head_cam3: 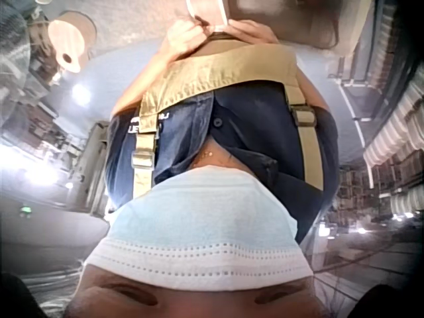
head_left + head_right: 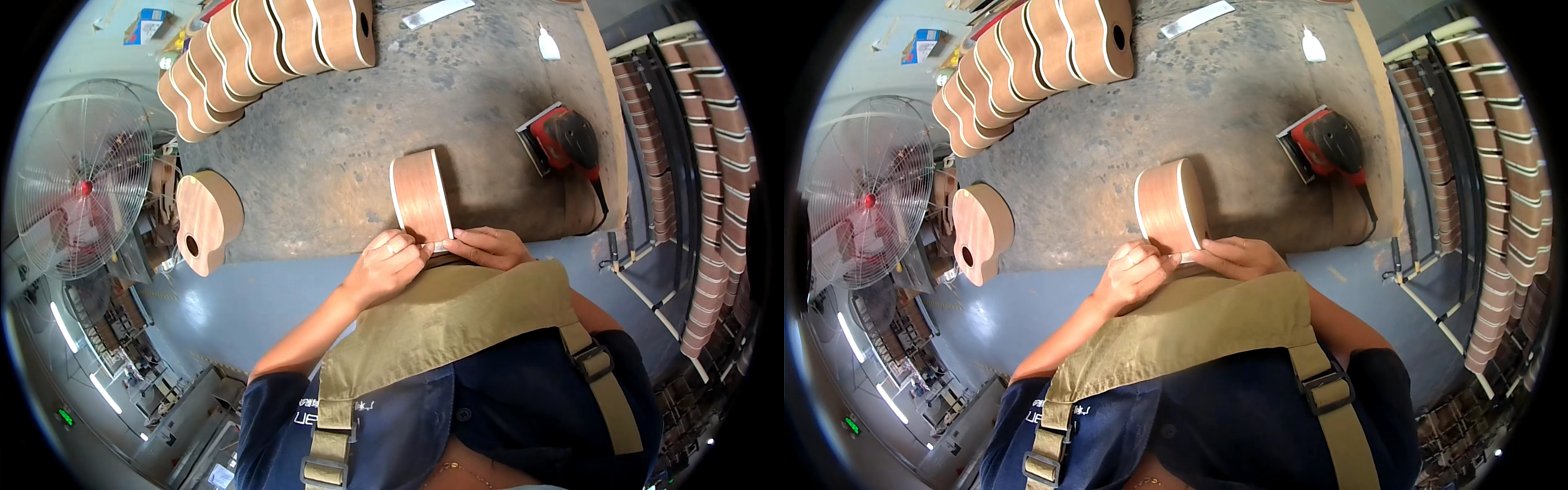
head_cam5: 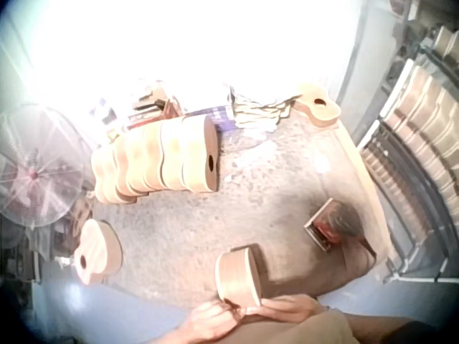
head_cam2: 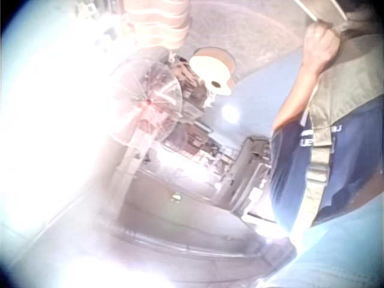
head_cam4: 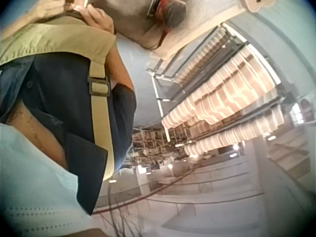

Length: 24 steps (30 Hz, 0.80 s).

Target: The person applies a binding strip to the side of a wooden instrument body by hand and with a thin metal tool.

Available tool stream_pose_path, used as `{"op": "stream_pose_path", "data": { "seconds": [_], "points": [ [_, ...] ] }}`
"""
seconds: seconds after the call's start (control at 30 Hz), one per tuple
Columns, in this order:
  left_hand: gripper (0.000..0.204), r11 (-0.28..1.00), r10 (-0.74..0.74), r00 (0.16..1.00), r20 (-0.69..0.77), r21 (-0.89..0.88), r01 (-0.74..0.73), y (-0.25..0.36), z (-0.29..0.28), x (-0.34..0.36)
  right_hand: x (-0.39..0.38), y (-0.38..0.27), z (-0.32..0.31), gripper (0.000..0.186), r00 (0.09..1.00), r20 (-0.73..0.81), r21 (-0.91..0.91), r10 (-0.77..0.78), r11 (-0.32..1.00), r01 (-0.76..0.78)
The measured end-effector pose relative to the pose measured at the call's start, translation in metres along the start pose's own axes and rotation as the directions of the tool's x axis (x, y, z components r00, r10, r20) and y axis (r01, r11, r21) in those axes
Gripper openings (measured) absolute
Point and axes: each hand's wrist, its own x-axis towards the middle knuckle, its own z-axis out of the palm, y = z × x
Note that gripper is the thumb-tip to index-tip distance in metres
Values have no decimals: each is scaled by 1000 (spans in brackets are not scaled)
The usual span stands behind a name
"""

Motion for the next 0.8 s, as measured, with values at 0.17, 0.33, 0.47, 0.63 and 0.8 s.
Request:
{"op": "stream_pose_path", "data": {
  "seconds": [0.17, 0.33, 0.47, 0.63, 0.8],
  "points": [
    [51, 971, -194, 971, 141, -113, 210, 9, -37, 37, -13, -12, 6, 40, 998, 51, -92, 35, 995, -30],
    [44, 923, 99, 958, 271, 334, -190, -1, -42, 67, -31, -36, 17, 19, 864, -431, -120, 261, 932, -341],
    [30, 948, 183, 918, 351, 186, -259, -17, -38, 68, -38, -42, 4, 21, 623, -614, 173, 484, 853, -492],
    [62, 779, -615, 788, 30, -135, 613, -27, -63, 39, -35, -35, -12, 16, 575, -561, 408, 596, 803, -434],
    [68, 114, -900, 342, 271, -610, 784, -50, 19, -43, -25, -6, 5, 11, 612, -242, 586, 752, 617, -526]
  ]
}}
